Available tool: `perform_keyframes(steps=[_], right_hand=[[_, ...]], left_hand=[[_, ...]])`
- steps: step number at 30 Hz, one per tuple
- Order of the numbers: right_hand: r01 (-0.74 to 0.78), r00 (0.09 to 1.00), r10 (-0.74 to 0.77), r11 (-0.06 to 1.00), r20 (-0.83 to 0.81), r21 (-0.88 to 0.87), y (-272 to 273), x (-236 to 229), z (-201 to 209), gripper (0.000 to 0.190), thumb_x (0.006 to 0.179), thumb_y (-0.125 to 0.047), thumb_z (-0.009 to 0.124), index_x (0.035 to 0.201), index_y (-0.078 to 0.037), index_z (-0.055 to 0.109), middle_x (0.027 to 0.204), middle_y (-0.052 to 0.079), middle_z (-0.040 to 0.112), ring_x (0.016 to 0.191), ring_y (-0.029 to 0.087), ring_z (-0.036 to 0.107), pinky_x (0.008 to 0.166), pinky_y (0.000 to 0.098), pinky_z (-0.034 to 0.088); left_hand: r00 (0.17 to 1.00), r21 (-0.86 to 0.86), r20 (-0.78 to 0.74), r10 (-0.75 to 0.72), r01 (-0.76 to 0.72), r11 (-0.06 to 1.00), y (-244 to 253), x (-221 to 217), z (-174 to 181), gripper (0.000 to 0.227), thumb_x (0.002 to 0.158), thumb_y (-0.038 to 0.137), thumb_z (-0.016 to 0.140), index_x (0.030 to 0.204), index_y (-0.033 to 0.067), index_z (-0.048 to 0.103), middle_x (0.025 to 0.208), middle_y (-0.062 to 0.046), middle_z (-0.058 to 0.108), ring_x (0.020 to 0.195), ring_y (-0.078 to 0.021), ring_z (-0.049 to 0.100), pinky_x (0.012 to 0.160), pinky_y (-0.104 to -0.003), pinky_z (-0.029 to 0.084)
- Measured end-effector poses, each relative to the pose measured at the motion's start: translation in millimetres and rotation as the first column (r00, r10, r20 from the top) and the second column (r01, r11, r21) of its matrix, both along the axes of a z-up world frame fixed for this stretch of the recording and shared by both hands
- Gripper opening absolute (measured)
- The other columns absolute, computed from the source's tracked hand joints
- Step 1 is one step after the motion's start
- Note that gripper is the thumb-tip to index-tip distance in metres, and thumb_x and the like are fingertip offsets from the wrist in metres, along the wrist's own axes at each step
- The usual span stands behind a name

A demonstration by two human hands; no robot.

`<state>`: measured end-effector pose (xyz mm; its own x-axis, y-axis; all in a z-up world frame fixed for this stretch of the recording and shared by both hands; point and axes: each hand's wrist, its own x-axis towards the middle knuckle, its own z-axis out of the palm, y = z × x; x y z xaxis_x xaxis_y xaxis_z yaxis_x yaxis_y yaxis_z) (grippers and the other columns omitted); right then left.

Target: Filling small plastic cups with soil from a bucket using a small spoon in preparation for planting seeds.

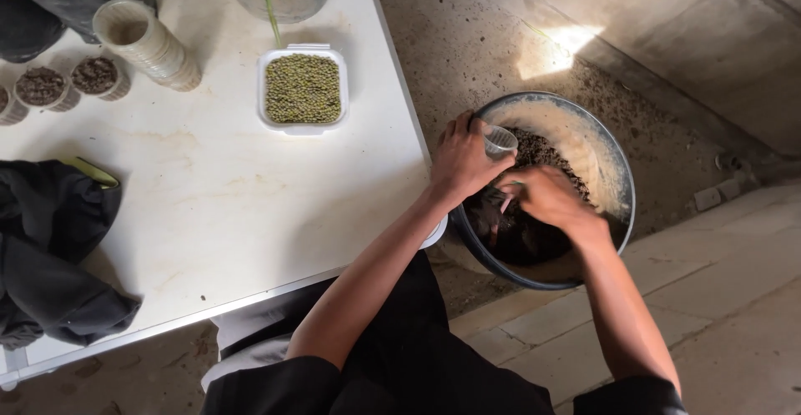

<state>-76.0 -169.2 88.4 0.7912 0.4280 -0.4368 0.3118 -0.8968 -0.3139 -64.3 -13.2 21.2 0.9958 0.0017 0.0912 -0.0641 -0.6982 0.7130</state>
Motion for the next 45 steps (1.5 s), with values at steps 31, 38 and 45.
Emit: perform_keyframes(steps=[31, 38, 45], right_hand=[[-0.359, 0.852, 0.426, 0.898, 0.305, -0.252, -32, -13, -62, 0.017, 0.086, -0.014, 0.064, 0.095, -0.020, 0.078, 0.085, 0.003, 0.077, 0.097, 0.031, 0.072, 0.075, 0.0503, 0.060], [-0.341, 0.913, 0.355, 0.935, 0.200, -0.099, -32, 2, -36, 0.014, 0.088, -0.002, 0.065, 0.092, -0.013, 0.072, 0.084, 0.013, 0.076, 0.097, 0.043, 0.070, 0.073, 0.0600, 0.057], [-0.332, 0.943, 0.333, 0.942, -0.019, 0.054, -26, 6, -23, 0.034, 0.078, 0.013, 0.058, 0.095, -0.011, 0.075, 0.092, 0.014, 0.081, 0.093, 0.041, 0.075, 0.086, 0.0570, 0.057]], left_hand=[[0.999, -0.029, 0.050, 0.014, -0.012, 1.000, -3, 5, -8, 0.080, 0.083, 0.070, 0.064, 0.121, 0.0000, 0.060, 0.134, -0.027, 0.054, 0.129, -0.0425, 0.057, 0.102, -0.058, 0.054], [1.000, -0.008, -0.010, 0.016, -0.016, 1.000, 2, 3, -6, 0.086, 0.084, 0.074, 0.059, 0.126, -0.0009, 0.057, 0.139, -0.028, 0.051, 0.133, -0.0421, 0.055, 0.105, -0.058, 0.053], [1.000, -0.006, 0.008, 0.024, -0.024, 1.000, -5, 7, -15, 0.085, 0.083, 0.078, 0.059, 0.122, 0.0020, 0.058, 0.138, -0.026, 0.052, 0.132, -0.0406, 0.055, 0.105, -0.058, 0.053]])
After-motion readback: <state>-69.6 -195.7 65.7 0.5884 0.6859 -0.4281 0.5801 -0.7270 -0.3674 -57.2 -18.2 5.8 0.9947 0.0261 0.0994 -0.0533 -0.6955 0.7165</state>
